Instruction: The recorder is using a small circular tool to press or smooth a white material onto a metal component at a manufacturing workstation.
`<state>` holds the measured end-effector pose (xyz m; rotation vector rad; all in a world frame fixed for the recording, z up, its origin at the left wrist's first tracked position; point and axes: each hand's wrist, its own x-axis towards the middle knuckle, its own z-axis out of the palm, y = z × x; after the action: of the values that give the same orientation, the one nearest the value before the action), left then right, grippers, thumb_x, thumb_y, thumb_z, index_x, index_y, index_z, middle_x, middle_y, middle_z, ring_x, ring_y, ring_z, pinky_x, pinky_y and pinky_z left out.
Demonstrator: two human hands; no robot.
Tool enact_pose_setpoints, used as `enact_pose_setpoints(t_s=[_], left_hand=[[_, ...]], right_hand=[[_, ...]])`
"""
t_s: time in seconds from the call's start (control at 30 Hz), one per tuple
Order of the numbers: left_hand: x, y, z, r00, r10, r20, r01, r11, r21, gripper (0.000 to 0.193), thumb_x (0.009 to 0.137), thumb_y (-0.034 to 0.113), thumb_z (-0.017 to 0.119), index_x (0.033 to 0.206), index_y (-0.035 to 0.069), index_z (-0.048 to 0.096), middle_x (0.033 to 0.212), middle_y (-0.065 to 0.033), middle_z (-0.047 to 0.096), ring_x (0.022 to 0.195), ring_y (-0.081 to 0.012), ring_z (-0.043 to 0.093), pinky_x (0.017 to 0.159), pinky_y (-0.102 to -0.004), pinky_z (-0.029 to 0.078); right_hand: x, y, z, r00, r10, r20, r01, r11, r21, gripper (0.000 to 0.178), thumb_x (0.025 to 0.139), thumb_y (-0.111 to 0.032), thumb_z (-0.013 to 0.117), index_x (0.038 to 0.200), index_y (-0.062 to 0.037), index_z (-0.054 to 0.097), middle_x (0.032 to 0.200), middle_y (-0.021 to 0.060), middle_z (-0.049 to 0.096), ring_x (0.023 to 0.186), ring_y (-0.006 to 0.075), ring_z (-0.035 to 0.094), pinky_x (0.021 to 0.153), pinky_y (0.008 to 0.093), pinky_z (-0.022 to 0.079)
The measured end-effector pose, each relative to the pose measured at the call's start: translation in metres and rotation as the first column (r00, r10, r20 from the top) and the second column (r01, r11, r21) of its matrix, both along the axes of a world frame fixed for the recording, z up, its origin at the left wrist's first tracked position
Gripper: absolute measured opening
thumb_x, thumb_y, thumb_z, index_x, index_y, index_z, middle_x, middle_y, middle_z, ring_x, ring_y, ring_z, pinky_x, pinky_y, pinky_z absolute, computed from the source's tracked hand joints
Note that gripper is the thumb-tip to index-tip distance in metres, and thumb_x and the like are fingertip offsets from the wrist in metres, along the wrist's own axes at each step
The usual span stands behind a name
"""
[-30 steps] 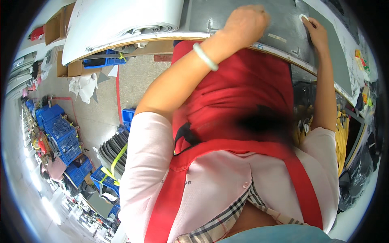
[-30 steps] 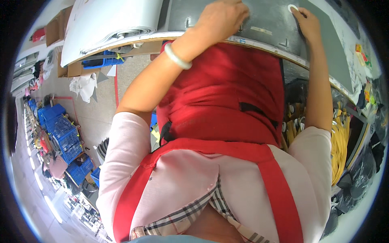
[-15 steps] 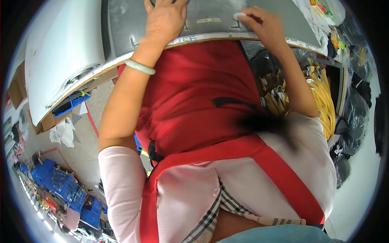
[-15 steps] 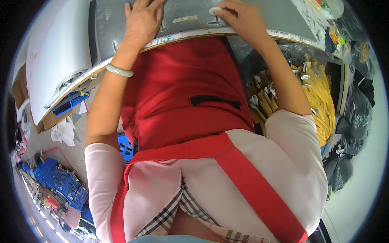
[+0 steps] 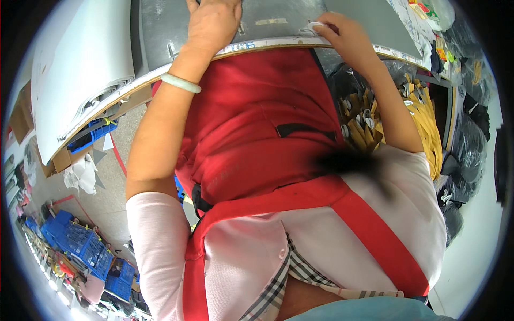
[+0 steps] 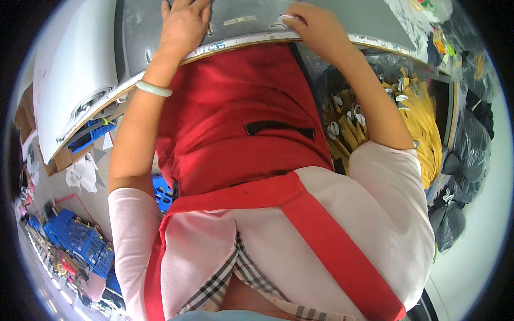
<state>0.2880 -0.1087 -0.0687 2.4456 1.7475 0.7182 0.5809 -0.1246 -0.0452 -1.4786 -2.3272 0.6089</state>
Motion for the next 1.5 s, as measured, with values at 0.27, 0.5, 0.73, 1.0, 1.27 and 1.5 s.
enact_pose_setpoints(t_s=[0.27, 0.5, 0.73, 1.0, 1.27, 1.5], left_hand=[[-0.001, 0.000, 0.000, 1.000, -0.005, 0.025, 0.004, 1.000, 0.023, 0.031, 0.098, 0.017, 0.057, 0.127, 0.011, 0.067, 0.132, -0.0135, 0.060, 0.133, -0.0339, 0.051, 0.112, -0.0657, 0.034], [-0.002, 0.002, -0.006, 1.000, -0.008, 0.021, 0.007, 0.999, 0.040, 0.030, 0.097, 0.015, 0.059, 0.125, 0.010, 0.067, 0.130, -0.0142, 0.061, 0.131, -0.0349, 0.052, 0.112, -0.0650, 0.035], [-0.005, 0.006, -0.021, 1.000, -0.019, 0.011, 0.017, 0.991, 0.133, 0.034, 0.101, 0.031, 0.061, 0.132, 0.019, 0.066, 0.140, -0.0079, 0.059, 0.138, -0.0315, 0.049, 0.111, -0.0724, 0.028], [-0.003, 0.003, -0.019, 1.000, 0.004, -0.005, -0.003, 0.997, 0.079, 0.033, 0.101, 0.029, 0.062, 0.132, 0.019, 0.066, 0.142, -0.0075, 0.058, 0.140, -0.0315, 0.047, 0.113, -0.0711, 0.027], [-0.003, 0.003, -0.020, 1.000, 0.003, 0.006, -0.003, 0.997, 0.072, 0.034, 0.100, 0.029, 0.062, 0.133, 0.019, 0.066, 0.141, -0.0063, 0.058, 0.139, -0.0305, 0.048, 0.114, -0.0704, 0.027], [-0.003, 0.004, -0.022, 1.000, 0.009, 0.021, -0.011, 0.997, 0.081, 0.033, 0.100, 0.030, 0.062, 0.132, 0.020, 0.067, 0.140, -0.0065, 0.058, 0.140, -0.0304, 0.047, 0.114, -0.0718, 0.026]], right_hand=[[-0.007, 0.003, -0.014, 0.936, -0.264, -0.233, 0.219, 0.954, -0.205, 0.024, 0.098, -0.021, 0.069, 0.117, -0.0084, 0.064, 0.074, -0.0021, 0.056, 0.066, 0.0050, 0.055, 0.060, 0.0229, 0.048], [-0.007, 0.023, 0.022, 0.927, -0.219, -0.305, 0.087, 0.916, -0.392, 0.019, 0.098, -0.021, 0.068, 0.111, -0.0078, 0.065, 0.072, -0.0017, 0.057, 0.063, 0.0056, 0.055, 0.056, 0.0234, 0.046], [-0.029, 0.113, 0.013, 0.925, -0.270, -0.268, 0.232, 0.958, -0.166, 0.021, 0.099, -0.020, 0.063, 0.095, 0.0002, 0.069, 0.080, 0.0106, 0.068, 0.074, 0.0191, 0.065, 0.071, 0.0344, 0.051], [-0.039, 0.191, -0.019, 0.997, -0.045, -0.066, 0.061, 0.963, 0.262, 0.026, 0.093, -0.021, 0.066, 0.089, 0.0045, 0.067, 0.092, 0.0225, 0.068, 0.087, 0.0415, 0.064, 0.078, 0.0469, 0.050], [-0.052, 0.194, -0.016, 0.995, 0.082, 0.062, -0.101, 0.903, 0.418, 0.025, 0.094, -0.022, 0.064, 0.091, 0.0031, 0.068, 0.088, 0.0225, 0.066, 0.085, 0.0420, 0.063, 0.078, 0.0472, 0.049], [-0.051, 0.191, -0.009, 0.913, -0.316, -0.257, 0.299, 0.949, -0.105, 0.015, 0.088, -0.013, 0.064, 0.084, 0.0010, 0.062, 0.067, 0.0137, 0.064, 0.058, 0.0263, 0.064, 0.056, 0.0408, 0.051]])
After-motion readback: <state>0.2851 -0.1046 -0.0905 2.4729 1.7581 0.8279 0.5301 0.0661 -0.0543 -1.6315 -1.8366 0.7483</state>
